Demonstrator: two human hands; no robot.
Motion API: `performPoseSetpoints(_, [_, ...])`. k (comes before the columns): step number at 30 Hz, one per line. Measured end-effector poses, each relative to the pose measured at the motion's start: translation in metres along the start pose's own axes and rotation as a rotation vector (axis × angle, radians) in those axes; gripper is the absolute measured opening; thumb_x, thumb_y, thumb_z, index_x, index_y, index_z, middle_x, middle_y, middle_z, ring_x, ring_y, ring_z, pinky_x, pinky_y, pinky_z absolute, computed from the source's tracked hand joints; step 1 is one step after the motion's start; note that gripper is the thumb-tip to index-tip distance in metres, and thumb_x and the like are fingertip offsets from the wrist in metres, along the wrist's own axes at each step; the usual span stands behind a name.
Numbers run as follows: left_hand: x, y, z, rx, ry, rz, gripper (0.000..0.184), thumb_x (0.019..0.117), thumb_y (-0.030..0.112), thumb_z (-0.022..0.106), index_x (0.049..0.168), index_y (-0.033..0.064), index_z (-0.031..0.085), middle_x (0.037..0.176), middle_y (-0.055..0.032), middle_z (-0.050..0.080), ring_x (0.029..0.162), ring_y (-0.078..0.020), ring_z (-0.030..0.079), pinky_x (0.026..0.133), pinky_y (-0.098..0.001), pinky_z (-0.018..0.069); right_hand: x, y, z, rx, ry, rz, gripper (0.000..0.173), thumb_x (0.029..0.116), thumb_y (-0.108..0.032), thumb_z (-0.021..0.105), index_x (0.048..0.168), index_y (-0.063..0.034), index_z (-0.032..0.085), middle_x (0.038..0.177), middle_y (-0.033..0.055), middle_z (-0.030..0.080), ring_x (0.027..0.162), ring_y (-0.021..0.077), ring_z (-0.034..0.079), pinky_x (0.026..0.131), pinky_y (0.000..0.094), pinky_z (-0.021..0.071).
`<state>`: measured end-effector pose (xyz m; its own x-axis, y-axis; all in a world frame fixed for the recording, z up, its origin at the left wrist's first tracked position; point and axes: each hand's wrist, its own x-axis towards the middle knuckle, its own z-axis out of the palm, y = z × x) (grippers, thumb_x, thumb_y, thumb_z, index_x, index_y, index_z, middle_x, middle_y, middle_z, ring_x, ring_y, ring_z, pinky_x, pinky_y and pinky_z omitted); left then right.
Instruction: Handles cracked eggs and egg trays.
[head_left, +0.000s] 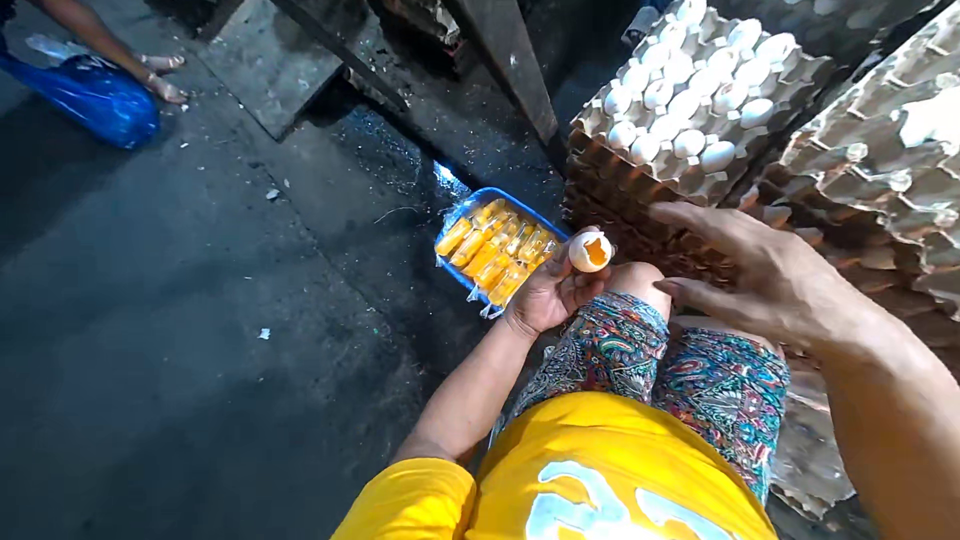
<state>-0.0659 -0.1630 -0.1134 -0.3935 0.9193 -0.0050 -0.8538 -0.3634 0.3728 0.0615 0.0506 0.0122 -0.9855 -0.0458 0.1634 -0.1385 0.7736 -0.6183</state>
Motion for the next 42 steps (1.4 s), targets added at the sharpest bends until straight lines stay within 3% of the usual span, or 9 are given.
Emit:
performPoseSetpoints(4, [-0.007,0.013,-0.015,-0.022,0.061,0.032,0.039,0.0935,0.036,0.074,0.129,0.0220,0.066,0.115,-0.0075,0.073,0.094,-0.0189,0.074,0.083,-0.0319,0.0623,-0.056,0.049,0.030,-0.001,0.012,0.275,0.056,0.0968,-0.042,0.060,0.142,-0.0095,0.060,0.134,0.0180,0.064,0.119,0.0341,0.064,0.097,0.0574,0.0515])
performPoseSetpoints(8, [-0.015,0.021,-0.029,0.059,0.163,0.062,0.036,0.0966,0.048,0.066,0.122,0.0224,0.069,0.112,-0.0035,0.073,0.098,-0.0173,0.073,0.086,-0.0344,0.0614,-0.113,0.079,0.054,0.019,-0.004,0.458,0.052,0.0968,-0.036,0.059,0.135,-0.0016,0.063,0.132,0.0239,0.065,0.122,0.0419,0.063,0.102,0.0618,0.0477])
performPoseSetpoints(16, [-0.019,0.026,-0.046,0.066,0.192,0.127,0.045,0.0939,0.055,0.066,0.124,0.0219,0.067,0.112,-0.0037,0.072,0.098,-0.0171,0.072,0.085,-0.0338,0.0608,-0.146,0.081,0.079,0.121,0.031,0.587,0.046,0.0977,-0.032,0.057,0.129,-0.0008,0.068,0.129,0.0221,0.067,0.120,0.0371,0.065,0.102,0.0594,0.0486])
performPoseSetpoints(22, [-0.021,0.038,-0.054,0.166,0.261,0.177,0.055,0.0956,0.066,0.054,0.129,0.0233,0.064,0.114,0.0009,0.070,0.099,-0.0129,0.069,0.086,-0.0318,0.0588,-0.157,0.088,0.083,0.121,0.062,0.615,0.046,0.0976,-0.033,0.056,0.127,0.0005,0.068,0.128,0.0231,0.068,0.120,0.0393,0.064,0.102,0.0614,0.0481])
performPoseSetpoints(29, [-0.018,0.074,-0.097,0.181,0.334,0.365,0.044,0.0992,0.054,0.057,0.128,0.0218,0.063,0.115,-0.0001,0.071,0.106,-0.0172,0.069,0.095,-0.0387,0.0567,-0.188,0.095,0.080,0.216,0.087,0.767,0.045,0.0991,-0.029,0.057,0.128,0.0049,0.065,0.123,0.0268,0.068,0.106,0.0346,0.069,0.092,0.0543,0.0548])
performPoseSetpoints(32, [-0.017,0.081,-0.103,0.175,0.365,0.406,0.043,0.1022,0.054,0.050,0.127,0.0220,0.065,0.113,0.0010,0.071,0.105,-0.0168,0.068,0.094,-0.0393,0.0571,-0.198,0.095,0.089,0.349,0.158,0.873,0.038,0.0992,-0.020,0.057,0.127,0.0064,0.063,0.118,0.0189,0.069,0.097,0.0096,0.067,0.087,0.0301,0.0561])
performPoseSetpoints(35, [-0.015,0.081,-0.107,0.171,0.435,0.411,0.044,0.1038,0.055,0.046,0.129,0.0238,0.065,0.118,0.0026,0.070,0.106,-0.0146,0.068,0.093,-0.0374,0.0579,-0.204,0.099,0.097,0.476,0.268,0.891,0.033,0.0985,-0.011,0.057,0.123,0.0115,0.061,0.116,0.0127,0.069,0.099,-0.0021,0.064,0.090,0.0197,0.0546])
performPoseSetpoints(39, [-0.006,0.078,-0.122,0.146,0.438,0.396,0.043,0.1009,0.054,0.054,0.131,0.0248,0.064,0.120,0.0010,0.070,0.107,-0.0163,0.069,0.094,-0.0389,0.0577,-0.208,0.106,0.096,0.545,0.346,0.904,0.029,0.0993,-0.009,0.056,0.120,0.0101,0.061,0.110,-0.0003,0.069,0.094,-0.0067,0.064,0.087,0.0179,0.0557])
performPoseSetpoints(42, [0.003,0.074,-0.125,0.158,0.472,0.383,0.043,0.1021,0.055,0.051,0.132,0.0260,0.062,0.120,0.0016,0.069,0.106,-0.0156,0.068,0.093,-0.0381,0.0579,-0.235,0.139,0.103,0.608,0.391,0.860,0.024,0.1006,-0.012,0.059,0.120,-0.0001,0.064,0.107,-0.0072,0.073,0.090,0.0002,0.069,0.083,0.0257,0.0600])
